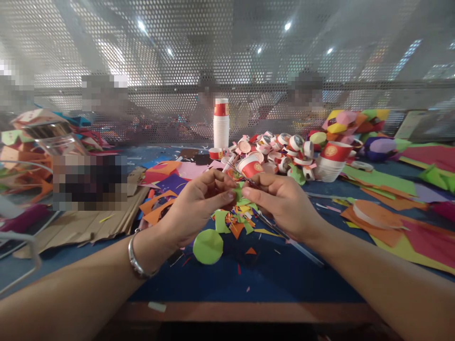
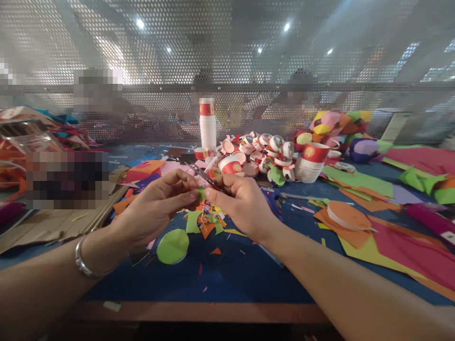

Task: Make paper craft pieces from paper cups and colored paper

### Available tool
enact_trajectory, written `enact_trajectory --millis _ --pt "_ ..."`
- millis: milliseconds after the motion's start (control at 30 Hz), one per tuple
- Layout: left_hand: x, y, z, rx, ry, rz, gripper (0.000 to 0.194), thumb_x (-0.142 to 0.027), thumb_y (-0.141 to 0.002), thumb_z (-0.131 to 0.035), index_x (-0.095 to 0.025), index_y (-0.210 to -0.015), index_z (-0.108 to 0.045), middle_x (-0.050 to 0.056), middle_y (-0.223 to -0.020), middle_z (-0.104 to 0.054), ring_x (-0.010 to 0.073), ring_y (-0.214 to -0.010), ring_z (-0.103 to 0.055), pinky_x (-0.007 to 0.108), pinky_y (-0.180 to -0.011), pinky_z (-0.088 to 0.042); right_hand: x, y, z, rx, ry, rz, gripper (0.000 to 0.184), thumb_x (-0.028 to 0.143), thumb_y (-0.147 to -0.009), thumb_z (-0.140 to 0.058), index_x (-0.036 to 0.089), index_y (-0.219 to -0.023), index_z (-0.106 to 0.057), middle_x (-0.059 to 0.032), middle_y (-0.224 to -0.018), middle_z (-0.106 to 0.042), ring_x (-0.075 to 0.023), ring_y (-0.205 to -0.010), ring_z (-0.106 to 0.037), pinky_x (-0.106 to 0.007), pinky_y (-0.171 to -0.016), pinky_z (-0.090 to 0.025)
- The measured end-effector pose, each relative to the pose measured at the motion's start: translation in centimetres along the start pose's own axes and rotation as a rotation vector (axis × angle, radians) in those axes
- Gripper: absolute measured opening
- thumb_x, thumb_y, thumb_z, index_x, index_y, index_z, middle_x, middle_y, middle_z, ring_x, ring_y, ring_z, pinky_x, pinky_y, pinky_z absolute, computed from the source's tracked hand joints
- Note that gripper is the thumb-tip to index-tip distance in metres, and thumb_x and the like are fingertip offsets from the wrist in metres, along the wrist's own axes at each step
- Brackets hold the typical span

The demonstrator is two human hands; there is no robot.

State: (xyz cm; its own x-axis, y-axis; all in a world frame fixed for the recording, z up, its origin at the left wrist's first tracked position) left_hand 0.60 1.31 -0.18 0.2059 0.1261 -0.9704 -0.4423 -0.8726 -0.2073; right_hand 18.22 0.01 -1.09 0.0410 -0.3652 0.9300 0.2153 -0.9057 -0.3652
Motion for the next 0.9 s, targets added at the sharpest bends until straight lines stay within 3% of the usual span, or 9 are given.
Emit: enact_trajectory --millis 167,467,900 --pt "-0.07 -0.20 0.30 -0.060 0.011 -0.027 0.012 -0.012 -0.084 -0.073 -0.015 -0.092 -0.064 -0.003 -0.082 -0.065 0.0064 -0.074 -0.063 0.018 -0.072 -0.053 0.00 0.00 0.11 -0.033 -0.045 -0.025 0.033 0.044 -0.085 -0.079 0.017 -0.075 -0.062 0.0086 -0.058 -0.035 -0.0042 -0.046 -0.027 -0.025 -0.040 -0.014" --pt "-0.81 -0.56 0.76 -0.161 0.035 -0.132 0.012 -0.013 -0.082 -0.075 -0.016 -0.087 -0.065 -0.003 -0.078 -0.065 0.0061 -0.071 -0.060 0.017 -0.071 -0.050 -0.47 -0.05 0.21 0.004 -0.071 -0.076 0.037 0.052 -0.090 -0.072 0.019 -0.076 -0.061 0.0099 -0.056 -0.025 -0.0057 -0.048 -0.017 -0.025 -0.043 -0.010" --pt "-0.24 -0.01 -0.08 -0.126 0.017 -0.054 0.014 -0.015 -0.081 -0.077 -0.016 -0.087 -0.064 -0.001 -0.078 -0.067 0.0075 -0.072 -0.061 0.018 -0.066 -0.049 -0.12 -0.11 -0.17 -0.008 -0.097 -0.086 0.028 0.041 -0.086 -0.078 0.016 -0.092 -0.069 0.0101 -0.058 -0.037 -0.0039 -0.044 -0.024 -0.026 -0.039 -0.012"
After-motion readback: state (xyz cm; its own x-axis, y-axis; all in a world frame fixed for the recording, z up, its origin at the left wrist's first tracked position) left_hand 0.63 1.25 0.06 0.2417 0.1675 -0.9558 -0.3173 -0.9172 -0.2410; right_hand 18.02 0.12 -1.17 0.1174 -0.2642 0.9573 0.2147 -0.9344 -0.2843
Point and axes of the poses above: each hand's wrist, its own y-axis away from the middle knuckle, its own z-axis out of the back of the hand, x = y × z, the point moved 2 cm from there along -y, towards the middle knuckle
